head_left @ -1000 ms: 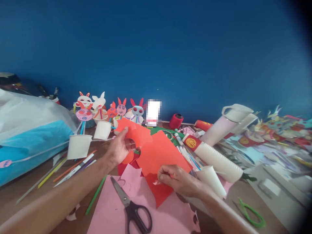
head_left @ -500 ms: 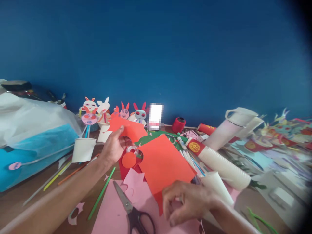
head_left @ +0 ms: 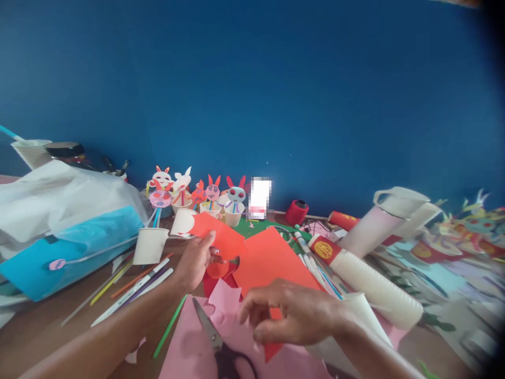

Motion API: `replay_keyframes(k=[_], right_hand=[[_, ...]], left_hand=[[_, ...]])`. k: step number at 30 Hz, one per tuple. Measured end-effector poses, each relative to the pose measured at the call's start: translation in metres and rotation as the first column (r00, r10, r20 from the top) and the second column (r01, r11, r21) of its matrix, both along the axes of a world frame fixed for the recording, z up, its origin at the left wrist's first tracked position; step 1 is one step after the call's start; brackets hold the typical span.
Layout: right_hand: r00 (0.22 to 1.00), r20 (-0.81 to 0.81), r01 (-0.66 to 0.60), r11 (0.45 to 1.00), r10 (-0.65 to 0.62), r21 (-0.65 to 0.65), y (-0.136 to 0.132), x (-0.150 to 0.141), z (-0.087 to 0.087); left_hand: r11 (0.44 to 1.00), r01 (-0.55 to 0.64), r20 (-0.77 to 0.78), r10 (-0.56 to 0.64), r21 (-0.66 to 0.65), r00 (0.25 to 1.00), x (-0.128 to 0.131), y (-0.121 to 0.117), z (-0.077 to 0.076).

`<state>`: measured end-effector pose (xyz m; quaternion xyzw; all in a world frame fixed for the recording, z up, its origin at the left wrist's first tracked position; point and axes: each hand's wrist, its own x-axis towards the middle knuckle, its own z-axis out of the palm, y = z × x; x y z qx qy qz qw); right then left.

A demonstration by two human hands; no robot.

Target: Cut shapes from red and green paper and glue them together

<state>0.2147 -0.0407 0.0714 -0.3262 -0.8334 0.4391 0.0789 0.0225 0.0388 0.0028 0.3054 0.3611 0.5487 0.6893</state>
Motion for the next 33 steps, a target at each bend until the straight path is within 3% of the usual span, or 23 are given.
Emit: replay_keyframes(k=[2, 5, 9, 14, 22, 28, 33], right_hand=[[1.0, 0.02, -0.008, 0.99, 0.006, 0.139, -0.002, 0.0, 0.005], [0.999, 0.047, -0.015, 0.976, 0.005, 0.217, -0.006, 0.006, 0.004], [1.0, 0.006, -0.001, 0.973, 0.0, 0.23, -0.01, 0.011, 0.0], [0.999, 0.02, 0.042, 0.955, -0.05, 0.292, -0.009, 0.009, 0.008], [0.977, 0.137, 0.131, 0.969, -0.161, 0.208, -0.011, 0.009, 0.018], [0.95, 0.028, 0.298, 0.933, -0.31, 0.202, -0.005, 0.009, 0.006], [0.929, -0.148, 0.368, 0.875, -0.338, 0.313, 0.009, 0.007, -0.002]], left_hand=[[0.999, -0.028, -0.042, 0.03, 0.042, 0.999, -0.002, -0.001, 0.002], [0.997, -0.02, -0.054, 0.024, 0.074, 0.998, -0.004, 0.0, 0.006], [0.997, 0.005, -0.033, -0.002, 0.083, 0.999, -0.005, 0.001, 0.008], [0.997, 0.049, 0.042, -0.052, 0.068, 0.998, -0.004, 0.003, 0.002], [0.999, 0.042, 0.076, -0.039, -0.034, 0.996, -0.004, 0.006, -0.001], [0.99, 0.037, 0.069, -0.027, -0.137, 0.997, -0.004, 0.005, 0.009], [0.985, 0.053, 0.051, -0.046, -0.162, 0.998, 0.0, 0.0, 0.01]])
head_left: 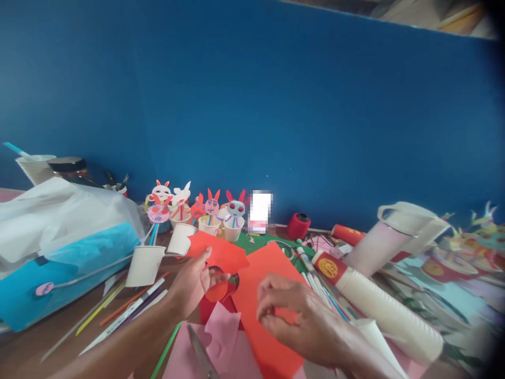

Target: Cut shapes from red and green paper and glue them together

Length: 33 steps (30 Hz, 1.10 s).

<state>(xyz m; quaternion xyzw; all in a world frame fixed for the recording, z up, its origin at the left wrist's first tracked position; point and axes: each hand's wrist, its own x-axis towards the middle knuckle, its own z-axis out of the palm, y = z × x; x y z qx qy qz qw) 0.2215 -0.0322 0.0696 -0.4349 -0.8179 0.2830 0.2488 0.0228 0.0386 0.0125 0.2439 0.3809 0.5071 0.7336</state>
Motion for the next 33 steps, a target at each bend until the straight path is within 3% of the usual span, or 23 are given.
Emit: replay_keyframes(k=[4, 11, 17, 22, 25, 33], right_hand=[[0.994, -0.067, 0.084, 0.996, -0.085, -0.017, 0.014, 0.001, -0.01], [0.963, -0.194, 0.124, 0.947, -0.186, -0.296, 0.021, 0.003, -0.027], [0.873, -0.301, 0.323, 0.918, -0.384, -0.231, 0.037, 0.003, -0.044], [0.88, -0.346, 0.192, 0.911, -0.324, -0.364, 0.044, -0.003, -0.059], [0.857, -0.366, 0.188, 0.882, -0.362, -0.432, 0.043, -0.008, -0.064], [0.656, -0.562, -0.076, 0.696, -0.504, -0.714, 0.035, -0.014, -0.052]], left_hand=[[0.996, 0.072, -0.039, -0.07, 0.061, 0.997, 0.006, -0.008, -0.003], [0.97, 0.235, -0.167, -0.222, 0.062, 0.961, 0.01, -0.022, -0.004], [0.946, 0.306, -0.239, -0.274, 0.108, 0.932, 0.011, -0.03, -0.001], [0.935, 0.337, -0.299, -0.294, 0.106, 0.908, 0.016, -0.034, 0.0], [0.92, 0.374, -0.33, -0.319, 0.117, 0.888, 0.018, -0.037, 0.002], [0.942, 0.333, -0.363, -0.297, 0.039, 0.883, 0.016, -0.038, 0.005]])
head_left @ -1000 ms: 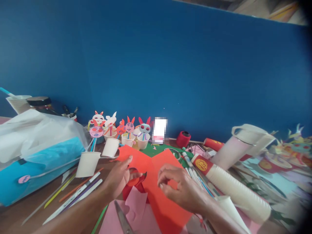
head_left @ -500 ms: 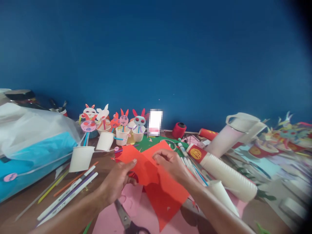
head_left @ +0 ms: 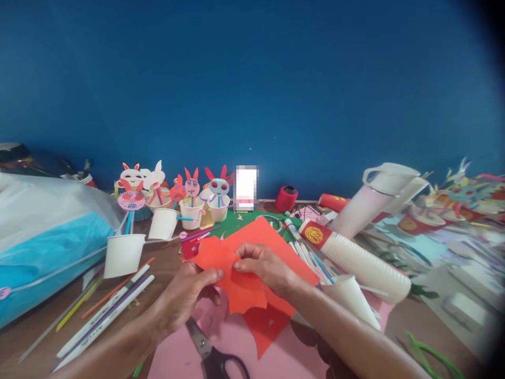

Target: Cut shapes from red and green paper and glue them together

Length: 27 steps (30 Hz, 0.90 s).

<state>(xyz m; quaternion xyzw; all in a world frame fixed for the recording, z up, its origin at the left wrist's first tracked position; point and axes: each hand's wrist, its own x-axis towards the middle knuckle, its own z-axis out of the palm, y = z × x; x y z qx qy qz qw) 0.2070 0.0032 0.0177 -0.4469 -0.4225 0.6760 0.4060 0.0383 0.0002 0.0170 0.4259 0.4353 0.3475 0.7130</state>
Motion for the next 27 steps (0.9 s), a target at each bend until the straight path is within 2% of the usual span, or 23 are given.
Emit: replay_keyframes(k=[5, 10, 13, 18, 20, 22, 23, 25, 26, 27], right_hand=[[0.985, -0.169, -0.053, 0.993, 0.035, -0.105, -0.001, -0.002, -0.006], [0.977, -0.212, -0.043, 0.994, 0.021, -0.103, -0.001, -0.005, -0.013], [0.978, -0.205, -0.046, 0.995, 0.026, -0.094, -0.002, -0.007, -0.017], [0.993, -0.099, -0.064, 0.996, 0.058, -0.057, -0.002, -0.01, -0.025], [0.998, 0.01, -0.062, 0.998, 0.062, 0.021, -0.002, -0.011, -0.028], [0.982, 0.182, 0.025, 0.985, -0.056, 0.172, -0.001, -0.01, -0.027], [0.952, 0.258, 0.091, 0.958, -0.164, 0.273, -0.001, -0.01, -0.025], [0.869, 0.318, 0.208, 0.863, -0.379, 0.46, -0.002, -0.009, -0.019], [0.845, 0.31, 0.237, 0.824, -0.436, 0.514, -0.003, -0.008, -0.016], [0.846, 0.295, 0.242, 0.812, -0.445, 0.532, -0.005, -0.009, -0.013]], left_hand=[[0.994, -0.067, 0.048, 0.071, -0.086, 0.996, 0.0, 0.0, -0.001], [0.987, -0.112, -0.007, 0.112, -0.113, 0.994, 0.001, -0.003, 0.0], [0.983, -0.134, 0.019, 0.138, -0.123, 0.99, 0.002, -0.003, -0.001], [0.973, -0.194, 0.122, 0.209, -0.122, 0.97, 0.003, 0.003, 0.0], [0.971, -0.221, 0.109, 0.231, -0.093, 0.967, 0.003, 0.005, 0.0], [0.973, -0.231, 0.094, 0.232, -0.023, 0.968, 0.002, 0.005, 0.001], [0.97, -0.241, 0.072, 0.239, 0.029, 0.968, 0.002, 0.005, 0.001], [0.944, -0.28, -0.011, 0.286, 0.174, 0.958, 0.0, 0.005, 0.002], [0.922, -0.291, -0.058, 0.315, 0.257, 0.947, -0.001, 0.004, 0.002], [0.897, -0.292, -0.101, 0.341, 0.332, 0.935, -0.002, 0.004, 0.002]])
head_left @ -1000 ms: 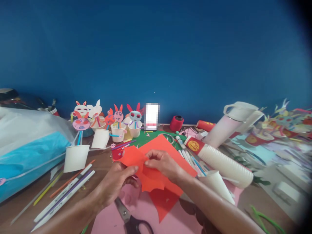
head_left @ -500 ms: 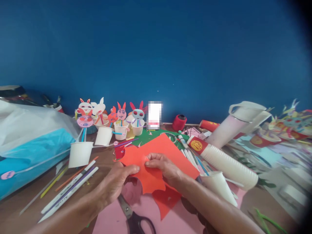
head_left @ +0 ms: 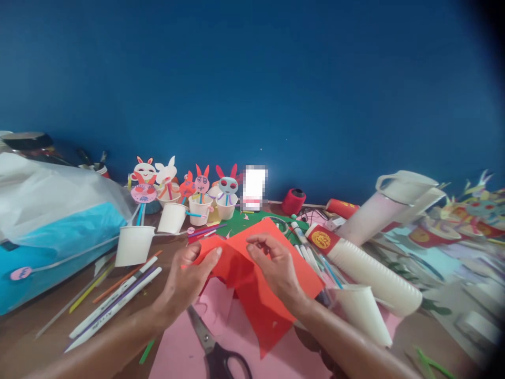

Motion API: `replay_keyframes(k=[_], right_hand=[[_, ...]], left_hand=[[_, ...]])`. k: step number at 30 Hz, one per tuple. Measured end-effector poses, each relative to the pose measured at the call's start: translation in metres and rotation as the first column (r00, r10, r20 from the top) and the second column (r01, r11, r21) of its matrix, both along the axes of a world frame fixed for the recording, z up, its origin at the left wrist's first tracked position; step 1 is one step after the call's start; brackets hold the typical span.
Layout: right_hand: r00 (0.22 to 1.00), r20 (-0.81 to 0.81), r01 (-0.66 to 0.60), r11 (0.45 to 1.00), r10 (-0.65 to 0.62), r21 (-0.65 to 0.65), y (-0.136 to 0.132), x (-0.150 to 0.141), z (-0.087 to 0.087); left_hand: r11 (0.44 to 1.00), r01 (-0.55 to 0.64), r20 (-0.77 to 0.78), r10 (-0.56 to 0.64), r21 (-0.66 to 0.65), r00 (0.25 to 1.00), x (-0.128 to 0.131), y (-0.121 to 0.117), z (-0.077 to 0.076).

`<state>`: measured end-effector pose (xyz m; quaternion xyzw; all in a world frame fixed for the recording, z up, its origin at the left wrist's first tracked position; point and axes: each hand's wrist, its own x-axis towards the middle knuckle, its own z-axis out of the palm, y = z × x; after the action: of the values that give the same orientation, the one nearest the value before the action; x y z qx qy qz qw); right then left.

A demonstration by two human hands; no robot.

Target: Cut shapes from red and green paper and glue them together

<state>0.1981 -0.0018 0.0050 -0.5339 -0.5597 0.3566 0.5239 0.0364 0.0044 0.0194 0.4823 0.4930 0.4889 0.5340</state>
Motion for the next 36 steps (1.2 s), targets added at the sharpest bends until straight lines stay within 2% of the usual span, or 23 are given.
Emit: replay_keyframes(k=[4, 7, 11, 17, 22, 26, 32, 36], right_hand=[[0.975, -0.101, -0.211, 0.968, 0.199, -0.132, -0.007, -0.005, 0.004], [0.94, -0.225, -0.304, 0.931, 0.258, -0.203, -0.007, -0.009, 0.0], [0.913, -0.341, -0.32, 0.912, 0.225, -0.256, -0.004, -0.011, -0.001], [0.895, -0.387, -0.346, 0.894, 0.223, -0.286, -0.006, -0.01, 0.006], [0.893, -0.391, -0.346, 0.897, 0.225, -0.275, -0.006, -0.009, 0.007], [0.903, -0.378, -0.322, 0.905, 0.205, -0.279, -0.005, -0.01, 0.004], [0.907, -0.377, -0.308, 0.908, 0.189, -0.285, -0.006, -0.01, 0.004], [0.9, -0.38, -0.325, 0.911, 0.214, -0.256, -0.006, -0.009, 0.004]], left_hand=[[0.987, 0.026, -0.155, -0.002, 0.157, 0.988, -0.003, -0.001, -0.003], [0.976, 0.041, -0.205, 0.004, 0.215, 0.979, -0.003, -0.002, -0.005], [0.966, 0.053, -0.203, 0.0, 0.252, 0.979, 0.002, -0.004, -0.002], [0.942, 0.133, -0.222, -0.064, 0.308, 0.973, 0.004, -0.006, 0.005], [0.917, 0.189, -0.295, -0.083, 0.351, 0.952, 0.003, -0.005, -0.003], [0.923, 0.183, -0.313, -0.073, 0.338, 0.947, 0.002, -0.005, -0.01], [0.928, 0.178, -0.354, -0.054, 0.328, 0.934, 0.001, -0.004, -0.012], [0.939, 0.204, -0.363, -0.094, 0.277, 0.927, 0.001, -0.004, -0.014]])
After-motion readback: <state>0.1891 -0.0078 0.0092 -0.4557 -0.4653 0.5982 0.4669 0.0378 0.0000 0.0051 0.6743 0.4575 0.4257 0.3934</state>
